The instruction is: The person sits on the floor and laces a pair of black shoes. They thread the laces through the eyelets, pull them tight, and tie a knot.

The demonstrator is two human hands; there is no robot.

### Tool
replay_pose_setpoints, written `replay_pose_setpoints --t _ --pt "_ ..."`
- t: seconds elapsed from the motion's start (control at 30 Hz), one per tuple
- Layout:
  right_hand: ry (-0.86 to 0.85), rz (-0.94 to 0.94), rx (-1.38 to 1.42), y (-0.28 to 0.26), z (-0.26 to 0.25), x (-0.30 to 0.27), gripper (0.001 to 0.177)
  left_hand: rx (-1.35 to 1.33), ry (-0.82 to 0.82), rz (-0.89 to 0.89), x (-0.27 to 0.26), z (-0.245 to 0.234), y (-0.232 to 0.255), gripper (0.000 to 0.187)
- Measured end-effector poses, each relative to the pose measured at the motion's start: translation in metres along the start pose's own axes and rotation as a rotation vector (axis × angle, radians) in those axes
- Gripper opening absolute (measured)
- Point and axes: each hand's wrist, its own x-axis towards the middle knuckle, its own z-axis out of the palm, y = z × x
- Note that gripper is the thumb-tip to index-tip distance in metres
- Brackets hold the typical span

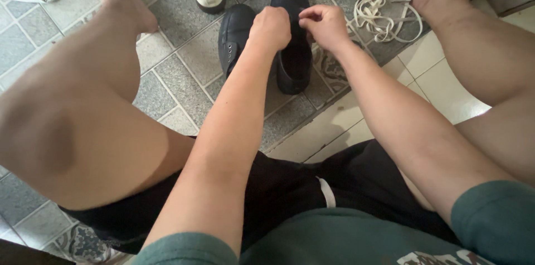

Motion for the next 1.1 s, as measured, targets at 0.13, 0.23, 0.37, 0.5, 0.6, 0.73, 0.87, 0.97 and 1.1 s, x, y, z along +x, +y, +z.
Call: replay_pose_setpoints --t 0.13,0.23,0.37,0.5,0.6,0.73,0.87,0.97,1.1 --pt "-0.038 -0.107 -0.192 -0.005 -0.005 -0.003 0.014 0.075 -0.026 0.014 0.003 0.003 0.007 0.021" --pt "-0.008 -0.201 -0.308 -0.016 -0.009 -0.01 0.015 0.133 0.027 0.094 0.007 0.01 0.004 0.021" --pt "-0.033 -0.39 -0.412 -0.034 -0.007 -0.023 0.014 0.161 -0.063 0.108 0.016 0.015 -0.012 0.021" --pt "-0.192 -0.437 -0.481 -0.046 -0.001 -0.03 0.014 -0.692 -0.427 -0.39 0.031 0.017 -0.023 0.026" --pt "-0.242 -0.375 -0.353 -0.04 0.005 -0.029 0.013 -1.105 -0.355 -0.55 0.026 0.034 -0.031 0.028" --pt "-0.278 -0.153 0.049 -0.022 0.008 -0.024 0.015 -1.514 -0.461 -0.528 0.015 0.049 -0.042 0.018" --pt "-0.199 0.011 0.275 -0.016 0.007 -0.021 0.009 -1.414 -0.451 -0.436 0.011 0.047 -0.038 0.016" --pt "-0.13 0.038 0.331 -0.019 0.006 -0.019 0.006 -1.22 -0.42 -0.328 0.006 0.042 -0.028 0.022" --pt "-0.024 0.093 0.381 -0.027 0.009 -0.016 0.008 -0.772 -0.275 -0.139 -0.002 0.036 -0.01 0.029"
